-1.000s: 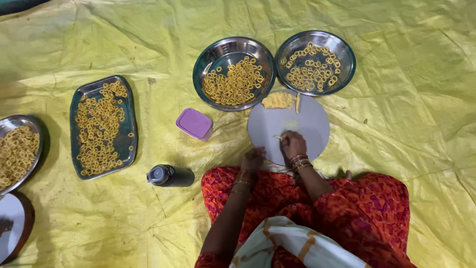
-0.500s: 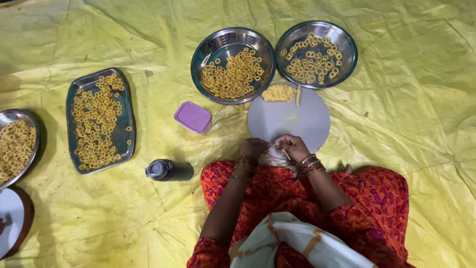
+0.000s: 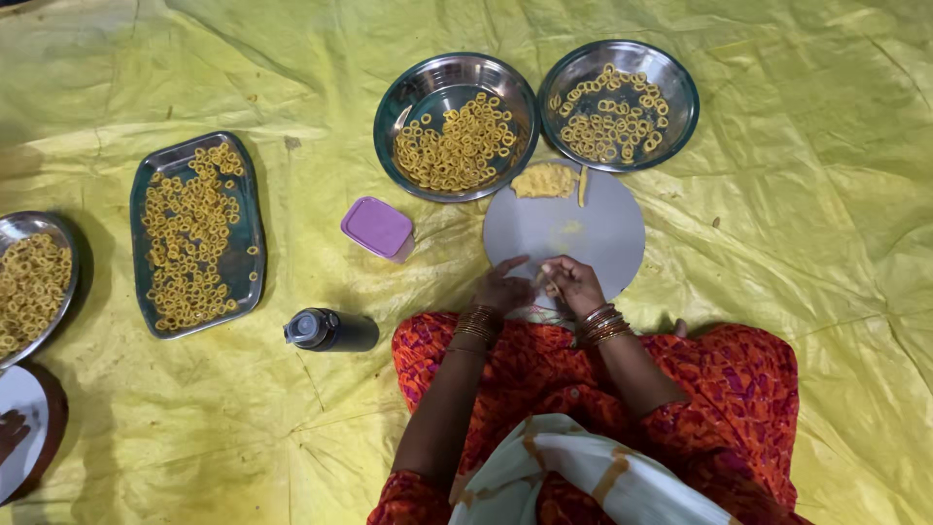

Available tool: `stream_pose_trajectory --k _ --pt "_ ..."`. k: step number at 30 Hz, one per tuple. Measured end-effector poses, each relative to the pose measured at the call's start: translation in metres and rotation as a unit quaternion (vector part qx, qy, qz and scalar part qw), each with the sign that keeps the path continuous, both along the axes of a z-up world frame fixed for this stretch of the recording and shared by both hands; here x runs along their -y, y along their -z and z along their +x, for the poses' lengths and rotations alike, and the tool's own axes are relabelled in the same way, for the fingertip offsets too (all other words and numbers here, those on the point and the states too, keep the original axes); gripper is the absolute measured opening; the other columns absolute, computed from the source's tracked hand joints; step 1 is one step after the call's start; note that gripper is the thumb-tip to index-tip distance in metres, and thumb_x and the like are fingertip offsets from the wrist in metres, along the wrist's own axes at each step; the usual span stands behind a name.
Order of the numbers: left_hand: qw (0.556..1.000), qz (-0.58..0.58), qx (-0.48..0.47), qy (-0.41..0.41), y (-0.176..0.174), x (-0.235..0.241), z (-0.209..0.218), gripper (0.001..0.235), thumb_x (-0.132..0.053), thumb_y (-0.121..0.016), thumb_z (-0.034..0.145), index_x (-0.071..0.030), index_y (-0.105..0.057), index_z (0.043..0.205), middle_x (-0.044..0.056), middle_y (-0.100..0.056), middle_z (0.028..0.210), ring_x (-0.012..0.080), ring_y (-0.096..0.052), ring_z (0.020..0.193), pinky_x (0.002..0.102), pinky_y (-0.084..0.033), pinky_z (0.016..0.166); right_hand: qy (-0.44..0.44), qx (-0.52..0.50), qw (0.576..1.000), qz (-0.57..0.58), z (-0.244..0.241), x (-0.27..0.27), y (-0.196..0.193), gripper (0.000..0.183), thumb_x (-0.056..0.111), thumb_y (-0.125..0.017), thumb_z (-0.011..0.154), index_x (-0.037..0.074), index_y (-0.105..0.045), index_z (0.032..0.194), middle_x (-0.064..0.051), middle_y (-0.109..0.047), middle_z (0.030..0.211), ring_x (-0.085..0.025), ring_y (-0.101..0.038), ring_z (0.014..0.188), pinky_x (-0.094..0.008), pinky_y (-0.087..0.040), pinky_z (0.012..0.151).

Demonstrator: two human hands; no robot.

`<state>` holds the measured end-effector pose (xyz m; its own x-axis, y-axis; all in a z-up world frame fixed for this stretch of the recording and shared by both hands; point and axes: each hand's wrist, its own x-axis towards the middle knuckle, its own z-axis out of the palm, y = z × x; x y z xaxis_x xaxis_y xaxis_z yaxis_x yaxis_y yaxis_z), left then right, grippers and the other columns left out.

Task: The person rolls small pieces of yellow dough into thin ropes on a round board, then shapes them into rings and places them into metal bowls. The person repeats this process continuously, accumulating finished rings in the bowls.

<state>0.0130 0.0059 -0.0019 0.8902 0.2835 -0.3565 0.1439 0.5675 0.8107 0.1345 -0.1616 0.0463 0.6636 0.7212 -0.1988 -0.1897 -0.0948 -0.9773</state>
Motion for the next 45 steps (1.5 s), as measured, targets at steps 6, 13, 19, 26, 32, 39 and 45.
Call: stream_pose_trajectory --k 6,13,19,26,32,39,45 --pt "0.977 -0.138 -0.027 -0.161 -0.027 0.001 0.0 0.051 0.004 -0.061 0.091 -0.006 -0.055 0.141 0.014 -0.074 0.098 0.0241 -0.074 0.084 0.036 -0.062 0.079 0.05 0.136 0.989 -0.025 -0.024 0.005 -0.015 0.024 0.001 -0.067 0.091 0.004 -0.072 0.114 0.0 -0.075 0.089 -0.007 -0.068 0.077 -0.025 -0.057 0.071" --pt "0.981 0.035 -0.114 -0.151 -0.071 0.013 -0.006 0.044 -0.007 -0.078 0.087 -0.008 -0.067 0.129 0.009 -0.075 0.101 0.0157 -0.068 0.074 0.027 -0.054 0.062 0.053 0.423 0.901 -0.078 -0.049 0.006 -0.068 0.025 0.003 -0.073 0.085 0.008 -0.078 0.108 -0.011 -0.073 0.097 -0.024 -0.071 0.081 -0.035 -0.057 0.072" --pt "0.97 0.19 -0.107 -0.11 -0.075 0.014 -0.012 0.043 -0.013 -0.085 0.083 -0.006 -0.07 0.123 0.008 -0.079 0.095 0.0095 -0.068 0.072 0.024 -0.051 0.058 0.032 0.421 0.903 -0.078 -0.058 0.006 -0.09 0.019 0.007 -0.073 0.085 0.006 -0.077 0.104 -0.01 -0.071 0.091 -0.025 -0.07 0.077 -0.036 -0.057 0.069" --pt "0.979 0.166 -0.034 -0.116 -0.073 0.013 -0.014 0.039 -0.008 -0.083 0.084 -0.005 -0.072 0.122 0.009 -0.08 0.094 0.0092 -0.071 0.075 0.024 -0.056 0.066 -0.012 0.467 0.883 -0.04 -0.054 0.009 -0.086 0.018 0.013 -0.077 0.086 0.009 -0.079 0.103 -0.008 -0.07 0.086 -0.024 -0.069 0.079 -0.036 -0.057 0.069" --pt "0.969 0.199 -0.123 -0.075 -0.092 0.013 -0.018 0.035 -0.008 -0.082 0.085 -0.006 -0.074 0.12 0.009 -0.077 0.089 0.0088 -0.062 0.063 0.025 -0.047 0.052 0.018 0.515 0.857 -0.025 -0.054 0.011 -0.089 0.014 0.014 -0.076 0.089 0.011 -0.079 0.102 -0.005 -0.074 0.091 -0.023 -0.07 0.086 -0.037 -0.058 0.074" --pt "0.981 0.169 -0.086 -0.042 -0.073 0.008 -0.021 0.034 -0.003 -0.073 0.087 -0.004 -0.074 0.121 0.008 -0.081 0.089 0.0096 -0.066 0.064 0.023 -0.052 0.055 -0.021 0.512 0.859 -0.019 -0.049 0.015 -0.094 0.013 0.013 -0.074 0.087 0.013 -0.081 0.098 -0.004 -0.075 0.091 -0.023 -0.071 0.086 -0.036 -0.058 0.077" --pt "0.926 0.367 -0.081 0.026 -0.083 0.007 -0.031 0.041 -0.008 -0.083 0.081 -0.007 -0.074 0.121 0.011 -0.08 0.086 0.011 -0.073 0.075 0.027 -0.058 0.065 -0.043 0.534 0.844 -0.028 -0.044 0.019 -0.069 0.009 0.013 -0.076 0.087 0.009 -0.079 0.094 -0.006 -0.073 0.089 -0.025 -0.07 0.087 -0.037 -0.058 0.077"
